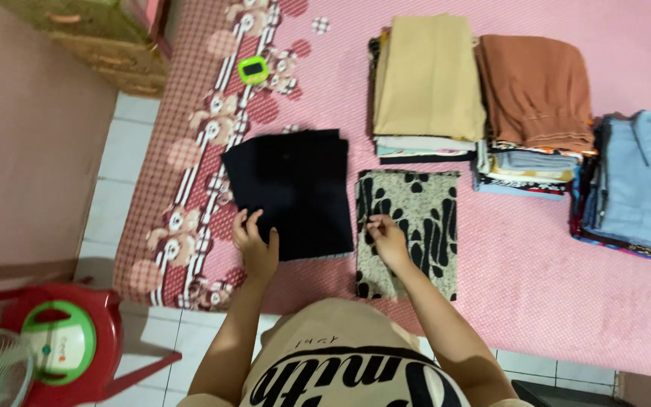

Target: The person folds various garments on a bed, including shirts, pants, and patterned shorts. They handle each item one at a time, folding them neatly and stacking them into separate piles on the bed surface.

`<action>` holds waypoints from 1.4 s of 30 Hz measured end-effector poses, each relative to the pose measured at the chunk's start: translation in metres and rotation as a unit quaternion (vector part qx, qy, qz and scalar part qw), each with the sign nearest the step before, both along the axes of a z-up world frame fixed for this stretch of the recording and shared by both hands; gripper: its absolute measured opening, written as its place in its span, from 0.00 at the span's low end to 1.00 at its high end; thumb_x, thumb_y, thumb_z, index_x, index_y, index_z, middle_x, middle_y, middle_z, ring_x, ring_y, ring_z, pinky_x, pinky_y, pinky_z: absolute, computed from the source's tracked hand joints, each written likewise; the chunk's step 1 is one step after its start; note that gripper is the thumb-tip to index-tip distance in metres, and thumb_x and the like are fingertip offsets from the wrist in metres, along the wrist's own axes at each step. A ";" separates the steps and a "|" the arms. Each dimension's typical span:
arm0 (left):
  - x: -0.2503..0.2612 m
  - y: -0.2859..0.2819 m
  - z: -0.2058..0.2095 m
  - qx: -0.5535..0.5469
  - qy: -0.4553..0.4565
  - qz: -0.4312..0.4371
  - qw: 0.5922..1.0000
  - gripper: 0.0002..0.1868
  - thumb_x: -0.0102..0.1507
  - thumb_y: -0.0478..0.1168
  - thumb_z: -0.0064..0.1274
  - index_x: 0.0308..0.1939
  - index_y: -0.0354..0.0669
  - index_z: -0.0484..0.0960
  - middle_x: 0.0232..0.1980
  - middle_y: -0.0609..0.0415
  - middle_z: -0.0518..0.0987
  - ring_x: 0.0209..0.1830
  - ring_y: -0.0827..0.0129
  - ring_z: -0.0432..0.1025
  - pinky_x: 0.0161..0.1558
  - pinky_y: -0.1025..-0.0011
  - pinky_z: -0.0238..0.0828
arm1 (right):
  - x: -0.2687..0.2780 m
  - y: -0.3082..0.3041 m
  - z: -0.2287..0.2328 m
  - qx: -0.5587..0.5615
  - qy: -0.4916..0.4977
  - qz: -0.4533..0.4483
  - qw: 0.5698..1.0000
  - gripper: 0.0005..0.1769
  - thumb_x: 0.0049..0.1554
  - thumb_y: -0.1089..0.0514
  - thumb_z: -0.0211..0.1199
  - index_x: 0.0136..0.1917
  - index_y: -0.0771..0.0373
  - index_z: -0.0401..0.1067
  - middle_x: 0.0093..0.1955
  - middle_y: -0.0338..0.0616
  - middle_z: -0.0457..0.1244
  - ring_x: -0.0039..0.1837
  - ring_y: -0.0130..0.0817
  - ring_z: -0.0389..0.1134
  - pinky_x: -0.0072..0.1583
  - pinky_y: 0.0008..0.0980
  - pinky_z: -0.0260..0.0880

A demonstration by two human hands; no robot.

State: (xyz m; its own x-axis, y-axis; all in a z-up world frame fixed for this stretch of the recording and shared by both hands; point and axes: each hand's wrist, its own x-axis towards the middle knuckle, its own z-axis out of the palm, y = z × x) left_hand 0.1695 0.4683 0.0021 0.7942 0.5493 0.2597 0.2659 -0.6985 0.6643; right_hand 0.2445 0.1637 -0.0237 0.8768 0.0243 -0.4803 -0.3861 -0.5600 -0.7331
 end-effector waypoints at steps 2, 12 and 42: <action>0.016 -0.016 0.024 -0.005 -0.036 -0.082 0.996 0.27 0.56 0.39 0.56 0.60 0.57 0.74 0.68 0.53 0.60 0.68 0.54 0.59 0.65 0.50 0.54 | 0.021 -0.023 -0.005 0.008 -0.046 -0.039 0.998 0.13 0.61 0.49 0.62 0.58 0.53 0.75 0.50 0.46 0.72 0.58 0.51 0.72 0.60 0.48 0.70; 0.158 -0.109 0.006 -0.255 0.002 -0.277 0.926 0.21 0.62 0.37 0.56 0.60 0.51 0.76 0.59 0.52 0.72 0.58 0.58 0.72 0.56 0.59 0.72 | 0.131 -0.106 -0.015 0.216 -0.105 -0.243 0.940 0.15 0.62 0.61 0.56 0.61 0.68 0.70 0.48 0.49 0.68 0.45 0.33 0.71 0.46 0.28 0.73; 0.269 -0.126 -0.039 -0.710 0.120 -0.140 0.679 0.36 0.47 0.23 0.55 0.62 0.34 0.75 0.45 0.44 0.75 0.43 0.56 0.73 0.48 0.59 0.75 | 0.206 -0.192 -0.032 0.532 -0.007 -0.353 0.769 0.21 0.41 0.62 0.58 0.51 0.59 0.71 0.45 0.41 0.62 0.43 0.41 0.66 0.47 0.35 0.68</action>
